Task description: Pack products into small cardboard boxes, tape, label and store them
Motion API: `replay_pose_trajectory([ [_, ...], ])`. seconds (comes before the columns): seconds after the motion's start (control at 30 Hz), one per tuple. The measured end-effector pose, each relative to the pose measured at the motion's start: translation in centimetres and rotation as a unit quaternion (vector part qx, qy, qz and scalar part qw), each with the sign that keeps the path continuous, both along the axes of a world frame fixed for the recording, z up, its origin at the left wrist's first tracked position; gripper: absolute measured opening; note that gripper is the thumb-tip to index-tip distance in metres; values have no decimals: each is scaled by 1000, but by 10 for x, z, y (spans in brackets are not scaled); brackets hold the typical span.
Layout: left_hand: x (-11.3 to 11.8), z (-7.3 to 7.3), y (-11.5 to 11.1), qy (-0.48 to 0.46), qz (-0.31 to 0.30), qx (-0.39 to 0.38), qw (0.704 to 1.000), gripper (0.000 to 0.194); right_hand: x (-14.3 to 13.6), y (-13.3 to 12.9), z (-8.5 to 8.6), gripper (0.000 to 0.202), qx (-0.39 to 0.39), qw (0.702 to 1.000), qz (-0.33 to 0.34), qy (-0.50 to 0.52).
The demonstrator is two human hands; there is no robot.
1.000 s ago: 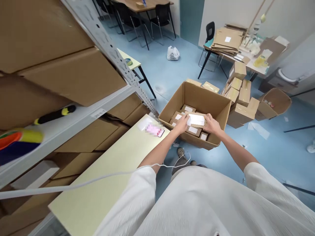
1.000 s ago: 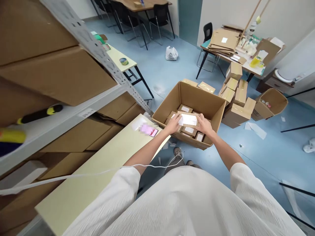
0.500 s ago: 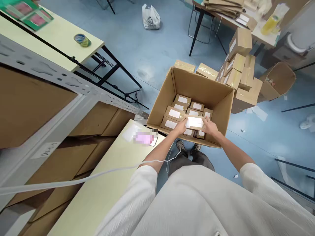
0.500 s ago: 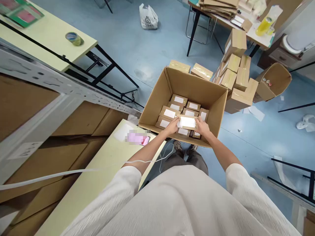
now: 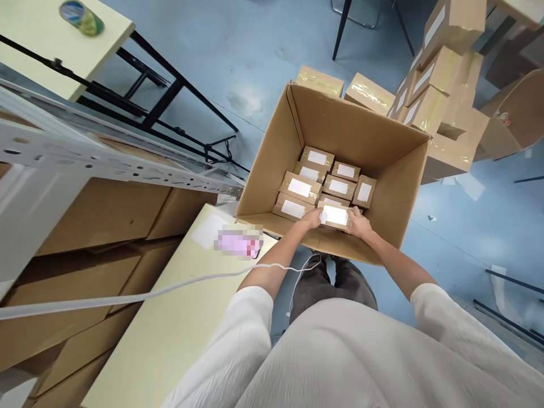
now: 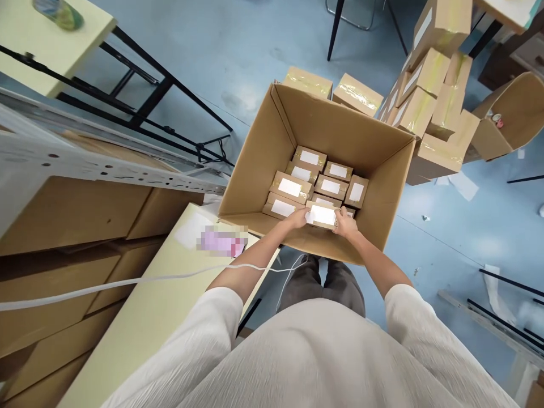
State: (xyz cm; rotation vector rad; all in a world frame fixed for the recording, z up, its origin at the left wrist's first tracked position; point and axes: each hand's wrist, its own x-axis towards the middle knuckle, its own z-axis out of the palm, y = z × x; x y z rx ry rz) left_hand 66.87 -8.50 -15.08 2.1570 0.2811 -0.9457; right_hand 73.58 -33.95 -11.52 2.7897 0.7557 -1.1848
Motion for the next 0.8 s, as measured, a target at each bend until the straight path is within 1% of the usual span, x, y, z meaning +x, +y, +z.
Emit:
replay_pose_trajectory([
  [0.13, -2, -13, -1, 60, -43, 16, 997, 77, -11, 3, -36, 88, -18, 999, -6, 32],
  [0.23, 2, -20, 6, 75, -51, 30, 995, 77, -16, 7, -64, 87, -32, 998, -10, 51],
  [0.27, 5, -21, 10, 78, -50, 35, 995, 75, -17, 8, -73, 88, -36, 998, -10, 56],
  [0.37, 17, -23, 20, 77, -74, 61, 992, 70, -17, 13, -100, 88, -36, 997, -7, 69],
  [0.43, 24, -23, 22, 82, -94, 72, 990, 68, -15, 15, -117, 81, -29, 997, -2, 77],
  [0.5, 28, -24, 19, 88, -121, 75, 986, 68, -14, 14, -133, 75, -21, 996, -5, 91],
  [0.63, 29, -31, 9, 92, -141, 77, 983, 64, -10, 2, -160, 78, -4, 990, -25, 137],
  [0.73, 29, -38, 4, 111, -153, 71, 979, 65, -8, -7, -175, 83, 25, 986, -47, 157],
  [0.8, 29, -42, 4, 114, -157, 69, 979, 67, -7, -9, -183, 83, 48, 982, -71, 168],
])
